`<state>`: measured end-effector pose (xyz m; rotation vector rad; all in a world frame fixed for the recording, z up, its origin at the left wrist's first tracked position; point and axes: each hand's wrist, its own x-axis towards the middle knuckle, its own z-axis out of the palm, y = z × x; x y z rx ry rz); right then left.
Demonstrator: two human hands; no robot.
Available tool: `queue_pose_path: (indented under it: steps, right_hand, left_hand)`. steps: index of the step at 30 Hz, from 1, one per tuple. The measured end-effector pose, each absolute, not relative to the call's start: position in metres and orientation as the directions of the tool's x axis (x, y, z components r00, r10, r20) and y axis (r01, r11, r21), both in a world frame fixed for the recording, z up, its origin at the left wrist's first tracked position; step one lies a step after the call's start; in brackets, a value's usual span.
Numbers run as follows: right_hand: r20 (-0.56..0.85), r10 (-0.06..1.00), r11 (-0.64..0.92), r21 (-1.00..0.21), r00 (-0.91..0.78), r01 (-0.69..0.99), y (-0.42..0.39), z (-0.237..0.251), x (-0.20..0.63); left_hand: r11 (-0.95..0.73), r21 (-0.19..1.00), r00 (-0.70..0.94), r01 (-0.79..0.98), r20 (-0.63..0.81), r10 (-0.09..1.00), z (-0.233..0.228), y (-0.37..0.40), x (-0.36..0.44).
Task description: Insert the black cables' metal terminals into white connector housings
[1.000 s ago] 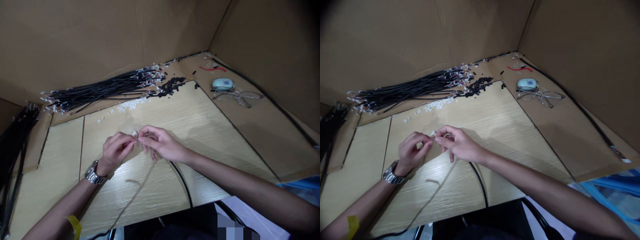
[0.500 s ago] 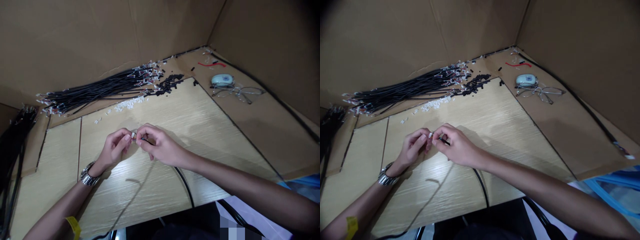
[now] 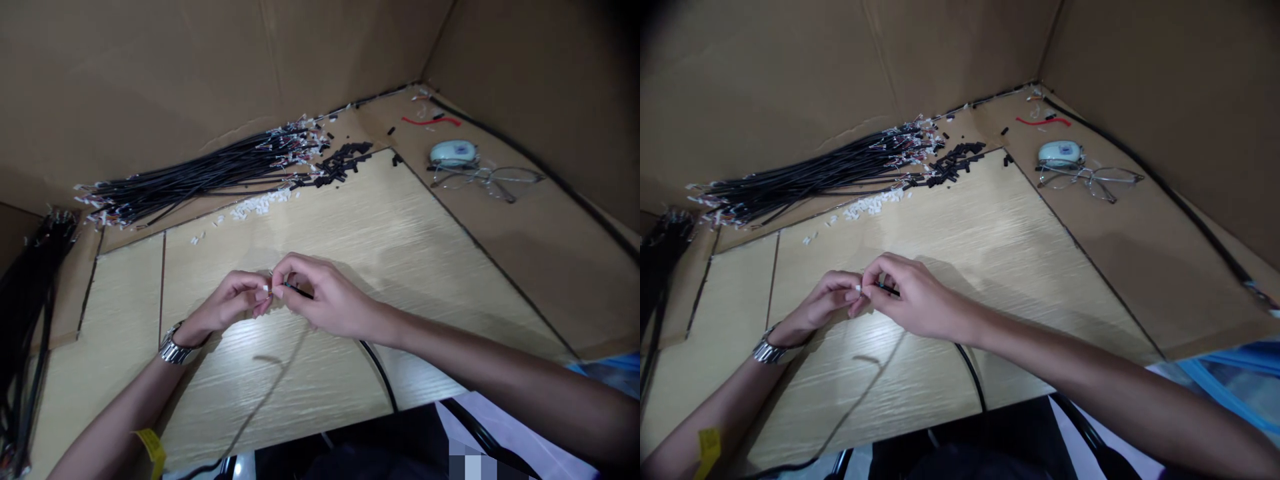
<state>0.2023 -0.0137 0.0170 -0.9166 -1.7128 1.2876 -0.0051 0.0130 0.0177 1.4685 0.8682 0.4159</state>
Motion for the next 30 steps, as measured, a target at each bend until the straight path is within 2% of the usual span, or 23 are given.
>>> queue_pose_path:
  steps: [4,10,16,24,30]
  right_hand:
    - [0.36,0.829,0.466,-0.868,-0.428,0.172,-0.013,0.016,0.206]
    - [0.526,0.674,0.712,-0.65,-0.519,0.267,-0.013,0.014,0.212]
    - [0.565,0.621,0.75,-0.63,-0.544,0.202,-0.014,0.012,0.212]
    - [0.578,0.597,0.781,-0.577,-0.557,0.238,-0.015,0.009,0.213]
    - [0.638,0.544,0.834,-0.481,-0.545,0.27,-0.014,0.011,0.212]
  left_hand:
    - [0.17,0.967,0.671,0.188,-0.253,0.697,0.009,0.01,-0.008]
    - [0.331,0.944,0.719,0.011,-0.237,0.653,0.005,0.008,-0.006]
    - [0.415,0.91,0.742,0.022,-0.293,0.603,0.008,0.008,-0.005]
    - [0.439,0.896,0.765,0.066,-0.328,0.555,0.012,0.01,-0.005]
    - [0.45,0.893,0.825,-0.006,-0.25,0.506,0.013,0.012,-0.004]
